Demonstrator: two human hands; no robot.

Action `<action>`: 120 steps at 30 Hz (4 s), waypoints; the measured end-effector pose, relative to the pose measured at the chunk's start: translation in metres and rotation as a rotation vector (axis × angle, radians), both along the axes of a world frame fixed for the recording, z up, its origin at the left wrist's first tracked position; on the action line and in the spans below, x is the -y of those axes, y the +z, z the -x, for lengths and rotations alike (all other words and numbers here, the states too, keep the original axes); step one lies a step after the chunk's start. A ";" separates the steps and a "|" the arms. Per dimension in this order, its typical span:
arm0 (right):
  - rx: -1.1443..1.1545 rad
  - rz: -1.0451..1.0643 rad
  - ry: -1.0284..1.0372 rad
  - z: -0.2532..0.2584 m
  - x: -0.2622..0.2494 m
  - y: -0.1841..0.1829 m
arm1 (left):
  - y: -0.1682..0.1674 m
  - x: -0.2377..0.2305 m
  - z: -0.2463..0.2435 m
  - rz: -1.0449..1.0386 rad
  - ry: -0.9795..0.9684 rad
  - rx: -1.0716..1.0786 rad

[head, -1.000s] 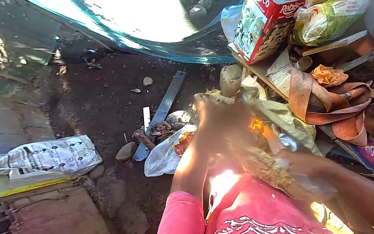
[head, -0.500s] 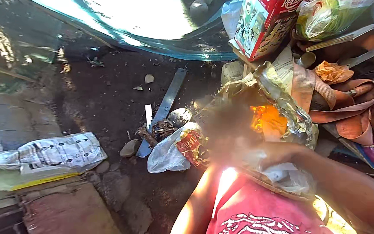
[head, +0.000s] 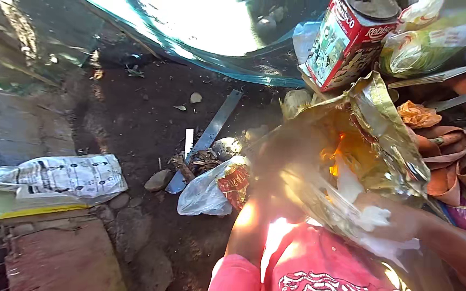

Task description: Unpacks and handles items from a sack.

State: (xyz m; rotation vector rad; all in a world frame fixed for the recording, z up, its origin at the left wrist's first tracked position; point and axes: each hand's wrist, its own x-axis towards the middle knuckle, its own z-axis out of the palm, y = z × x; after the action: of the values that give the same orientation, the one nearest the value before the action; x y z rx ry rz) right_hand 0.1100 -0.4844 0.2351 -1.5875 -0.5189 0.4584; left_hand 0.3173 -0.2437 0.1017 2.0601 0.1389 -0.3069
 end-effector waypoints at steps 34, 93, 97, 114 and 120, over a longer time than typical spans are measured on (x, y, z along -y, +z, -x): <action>-0.397 0.253 -0.143 -0.103 -0.002 -0.031 | 0.080 -0.034 0.129 -0.163 -1.117 0.914; -0.270 0.071 -0.921 -0.025 0.043 0.035 | 0.108 -0.091 0.129 -0.315 -1.031 0.787; -0.246 0.042 -0.816 -0.036 0.032 0.035 | 0.153 -0.063 0.136 -0.235 -0.825 0.682; 0.210 -0.190 -1.297 -0.085 0.067 0.083 | 0.068 0.005 0.123 -0.028 -0.728 0.452; 0.170 -0.125 -1.408 -0.121 0.037 0.092 | 0.084 0.083 0.155 0.151 -1.315 0.556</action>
State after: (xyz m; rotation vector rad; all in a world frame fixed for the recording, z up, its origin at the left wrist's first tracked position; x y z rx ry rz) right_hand 0.2309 -0.5211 0.3275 -1.4911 0.4925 -0.7594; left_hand 0.1621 -0.3263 0.1859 1.7257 -1.5540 -0.4748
